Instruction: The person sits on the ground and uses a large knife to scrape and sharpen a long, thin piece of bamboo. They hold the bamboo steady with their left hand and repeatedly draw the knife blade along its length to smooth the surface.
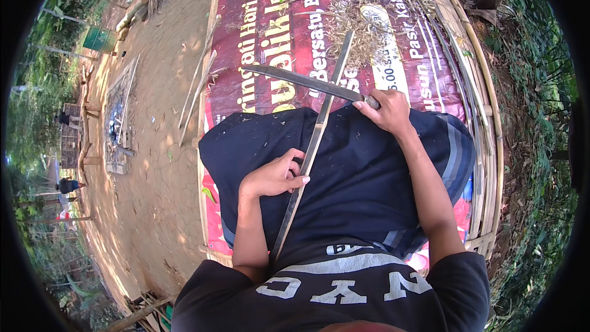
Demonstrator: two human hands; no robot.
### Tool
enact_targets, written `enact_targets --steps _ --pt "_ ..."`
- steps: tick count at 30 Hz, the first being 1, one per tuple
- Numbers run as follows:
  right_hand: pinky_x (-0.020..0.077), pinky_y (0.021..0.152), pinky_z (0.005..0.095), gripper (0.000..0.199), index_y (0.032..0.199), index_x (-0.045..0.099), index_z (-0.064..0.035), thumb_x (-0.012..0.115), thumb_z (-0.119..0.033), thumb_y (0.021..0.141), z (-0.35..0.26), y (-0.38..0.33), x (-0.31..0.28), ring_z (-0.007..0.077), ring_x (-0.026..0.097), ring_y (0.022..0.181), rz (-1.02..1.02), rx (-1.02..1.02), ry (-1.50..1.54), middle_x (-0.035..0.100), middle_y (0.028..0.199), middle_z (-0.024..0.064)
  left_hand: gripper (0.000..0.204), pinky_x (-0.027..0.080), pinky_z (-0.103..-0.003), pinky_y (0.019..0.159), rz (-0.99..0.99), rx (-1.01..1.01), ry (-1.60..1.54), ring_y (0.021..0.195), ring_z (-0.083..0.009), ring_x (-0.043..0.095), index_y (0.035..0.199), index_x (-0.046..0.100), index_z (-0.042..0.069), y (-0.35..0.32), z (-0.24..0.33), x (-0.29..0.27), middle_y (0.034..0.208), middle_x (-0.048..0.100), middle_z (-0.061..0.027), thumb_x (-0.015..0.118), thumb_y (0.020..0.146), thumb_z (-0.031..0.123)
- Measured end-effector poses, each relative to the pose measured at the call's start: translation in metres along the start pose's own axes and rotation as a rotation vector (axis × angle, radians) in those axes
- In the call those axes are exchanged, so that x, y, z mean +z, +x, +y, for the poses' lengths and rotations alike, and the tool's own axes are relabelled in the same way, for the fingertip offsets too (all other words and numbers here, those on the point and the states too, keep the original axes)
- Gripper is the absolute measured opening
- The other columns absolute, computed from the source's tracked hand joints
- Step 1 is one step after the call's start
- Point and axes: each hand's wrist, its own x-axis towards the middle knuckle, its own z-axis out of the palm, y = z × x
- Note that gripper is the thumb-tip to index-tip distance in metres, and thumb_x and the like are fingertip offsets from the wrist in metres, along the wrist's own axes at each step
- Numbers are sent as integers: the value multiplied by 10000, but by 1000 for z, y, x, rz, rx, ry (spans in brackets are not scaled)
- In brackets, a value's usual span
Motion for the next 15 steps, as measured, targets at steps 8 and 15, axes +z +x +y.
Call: enact_targets --steps 8,15 --pt "461 471 423 530 647 647 -72 752 -565 811 5 -4 -7 306 585 454 10 49 1 537 479 107 387 550 -270 785 249 398 -368 918 -127 670 1330 483 0 4 -18 -4 1039 681 -102 645 989 84" --pt "451 467 419 528 630 635 -70 769 -551 800 2 -1 -9 306 582 452 88 32 77 536 482 105 418 579 -335 773 30 159 -514 867 -213 698 1327 513 -25 -8 -16 -2 1007 673 -142 496 1076 308"
